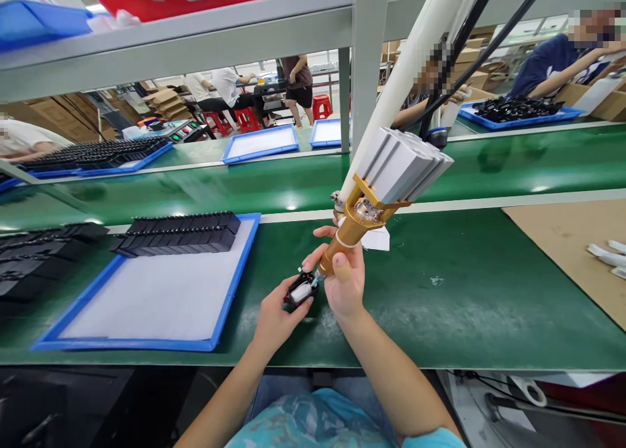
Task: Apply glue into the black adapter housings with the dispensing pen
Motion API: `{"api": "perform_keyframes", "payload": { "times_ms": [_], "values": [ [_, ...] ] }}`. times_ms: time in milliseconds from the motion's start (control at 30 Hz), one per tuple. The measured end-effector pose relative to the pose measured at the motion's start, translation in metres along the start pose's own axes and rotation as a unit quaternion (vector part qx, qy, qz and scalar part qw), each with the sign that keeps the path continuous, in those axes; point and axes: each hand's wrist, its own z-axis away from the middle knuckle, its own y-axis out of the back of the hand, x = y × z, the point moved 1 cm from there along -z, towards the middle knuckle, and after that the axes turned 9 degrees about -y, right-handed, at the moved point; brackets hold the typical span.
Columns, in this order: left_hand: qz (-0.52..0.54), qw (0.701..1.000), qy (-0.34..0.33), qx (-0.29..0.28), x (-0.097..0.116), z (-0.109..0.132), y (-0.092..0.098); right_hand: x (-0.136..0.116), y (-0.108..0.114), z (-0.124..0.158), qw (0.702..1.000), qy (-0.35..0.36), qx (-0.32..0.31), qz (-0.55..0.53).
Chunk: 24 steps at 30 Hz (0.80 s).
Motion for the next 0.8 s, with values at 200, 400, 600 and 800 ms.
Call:
{"api": "perform_keyframes", "payload": {
  "times_ms": [200, 400, 600, 800],
  "values": [
    [0.003, 1.000, 0.008, -0.017, -0.006, -0.002, -0.016, -0.001, -0.002, 0.001, 1.000, -0.012, -0.001, -0.001],
    [0.064, 0.998, -0.013, -0.016, 0.002, -0.007, -0.028, -0.002, -0.004, 0.004, 1.000, -0.018, 0.003, 0.006],
    [0.105, 0.994, -0.019, 0.014, 0.004, -0.008, -0.031, -0.001, -0.003, 0.006, 1.000, -0.016, -0.019, -0.011],
    [0.110, 0.994, 0.018, -0.003, 0.004, -0.009, -0.027, -0.001, -0.003, 0.004, 1.000, -0.020, -0.018, -0.015]
  ]
}}
